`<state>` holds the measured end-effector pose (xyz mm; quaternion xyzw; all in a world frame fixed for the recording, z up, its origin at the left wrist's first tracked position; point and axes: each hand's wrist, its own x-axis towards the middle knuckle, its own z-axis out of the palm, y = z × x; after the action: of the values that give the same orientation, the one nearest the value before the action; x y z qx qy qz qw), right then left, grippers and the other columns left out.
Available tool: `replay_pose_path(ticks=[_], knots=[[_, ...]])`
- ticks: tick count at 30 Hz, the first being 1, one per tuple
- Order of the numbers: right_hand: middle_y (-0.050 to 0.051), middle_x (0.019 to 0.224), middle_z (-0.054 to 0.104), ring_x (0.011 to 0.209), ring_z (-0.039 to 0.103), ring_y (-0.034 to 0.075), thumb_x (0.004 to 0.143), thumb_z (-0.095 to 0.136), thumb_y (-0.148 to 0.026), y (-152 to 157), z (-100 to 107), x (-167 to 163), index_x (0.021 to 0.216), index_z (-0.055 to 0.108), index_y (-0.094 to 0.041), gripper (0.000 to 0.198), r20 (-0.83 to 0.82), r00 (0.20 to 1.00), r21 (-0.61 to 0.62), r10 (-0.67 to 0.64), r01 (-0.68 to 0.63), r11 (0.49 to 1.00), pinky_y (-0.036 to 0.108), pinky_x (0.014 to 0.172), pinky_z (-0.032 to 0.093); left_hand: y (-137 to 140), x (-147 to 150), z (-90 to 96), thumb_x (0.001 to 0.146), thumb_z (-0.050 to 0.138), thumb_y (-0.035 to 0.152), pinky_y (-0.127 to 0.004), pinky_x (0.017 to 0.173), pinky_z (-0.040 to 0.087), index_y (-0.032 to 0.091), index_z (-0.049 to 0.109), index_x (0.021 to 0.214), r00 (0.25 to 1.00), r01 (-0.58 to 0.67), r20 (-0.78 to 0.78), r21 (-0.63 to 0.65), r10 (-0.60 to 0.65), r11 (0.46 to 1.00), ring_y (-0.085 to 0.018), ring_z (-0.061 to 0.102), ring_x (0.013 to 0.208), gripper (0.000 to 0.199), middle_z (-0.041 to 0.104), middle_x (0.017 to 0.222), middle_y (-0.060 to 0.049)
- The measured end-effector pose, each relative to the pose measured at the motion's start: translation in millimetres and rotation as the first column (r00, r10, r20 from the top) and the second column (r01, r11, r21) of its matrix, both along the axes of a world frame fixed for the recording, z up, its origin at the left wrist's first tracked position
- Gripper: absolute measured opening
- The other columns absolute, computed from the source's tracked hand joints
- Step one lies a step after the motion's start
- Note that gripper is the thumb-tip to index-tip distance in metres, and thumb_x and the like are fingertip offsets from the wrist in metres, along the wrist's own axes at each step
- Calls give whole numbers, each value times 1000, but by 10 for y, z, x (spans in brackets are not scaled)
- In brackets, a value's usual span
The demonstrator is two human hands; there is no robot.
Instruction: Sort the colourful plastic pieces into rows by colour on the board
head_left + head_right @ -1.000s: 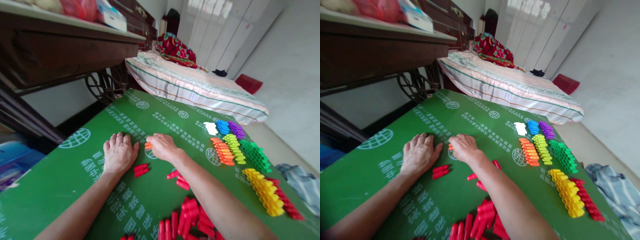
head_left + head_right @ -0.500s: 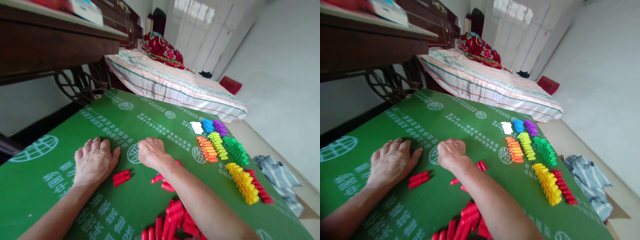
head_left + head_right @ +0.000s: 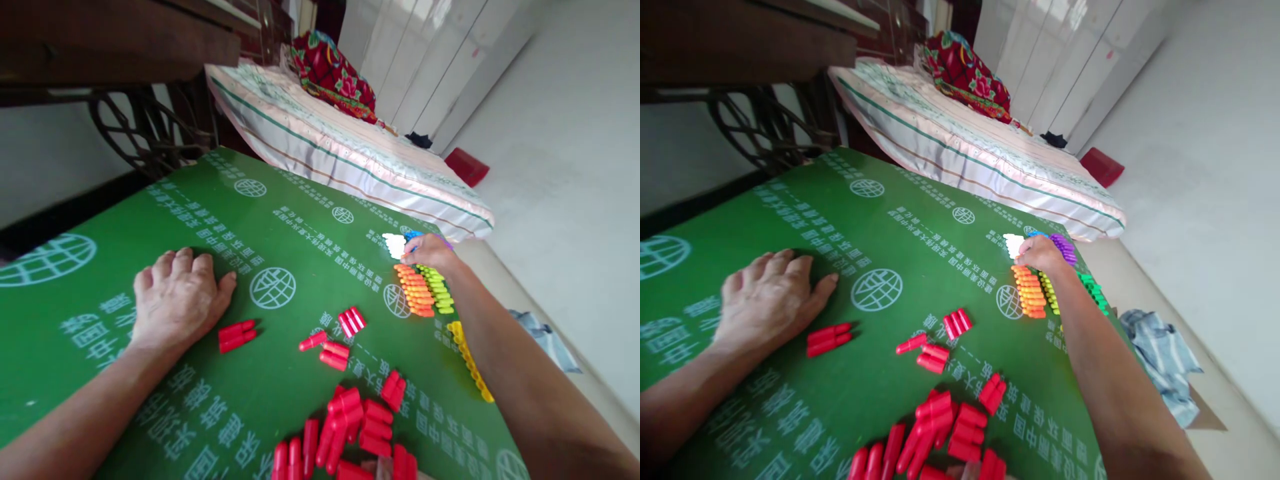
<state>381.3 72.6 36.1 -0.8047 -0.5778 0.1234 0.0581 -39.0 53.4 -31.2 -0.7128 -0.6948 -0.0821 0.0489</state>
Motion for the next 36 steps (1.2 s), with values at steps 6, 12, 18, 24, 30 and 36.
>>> replay_pose_path(ticks=[6,12,18,24,30,36], knots=[[3,72,72,75,66,22,60,77,-23,-13,-130,161,73,71,-16,16,-18,1000,-31,-13,13,999,26,63,46,11,7,-1,84,13,54,-54,103,35,8,54,118,1000,-1,-3,-12,1,1000,-39,36,131,71,46,136,-22],[4,78,73,75,68,24,54,81,-29,5,-215,250,74,71,-20,24,6,999,-51,-36,36,998,29,65,50,28,-4,-5,83,14,55,-54,103,36,8,55,117,1000,-6,1,-16,6,1000,-39,36,131,71,47,135,-22],[1,71,72,72,68,21,57,80,-29,-16,-219,256,70,69,-23,17,27,998,-70,-53,55,996,27,63,50,13,2,5,83,13,55,-54,104,35,8,54,118,1000,-9,12,-20,9,1000,-40,35,132,72,46,136,-22],[2,77,73,74,68,22,57,80,-30,-48,-220,267,72,70,-22,20,48,996,-64,-73,76,995,28,65,50,6,8,12,83,13,55,-55,104,35,7,55,117,1000,-9,18,-14,9,1000,-40,36,131,72,46,136,-23],[7,91,74,84,68,24,60,81,-30,-74,-217,244,84,72,-18,29,57,994,-77,-98,102,992,29,74,50,23,5,-18,83,14,55,-54,103,36,8,55,116,1000,-2,13,0,2,1000,-40,37,130,71,47,134,-22],[9,96,74,87,67,24,61,81,-31,-81,-213,228,89,72,-16,33,54,992,-85,-112,116,990,29,76,48,23,2,-22,84,14,55,-54,103,37,8,55,115,1000,5,3,10,-5,1000,-40,37,130,70,47,134,-22]])
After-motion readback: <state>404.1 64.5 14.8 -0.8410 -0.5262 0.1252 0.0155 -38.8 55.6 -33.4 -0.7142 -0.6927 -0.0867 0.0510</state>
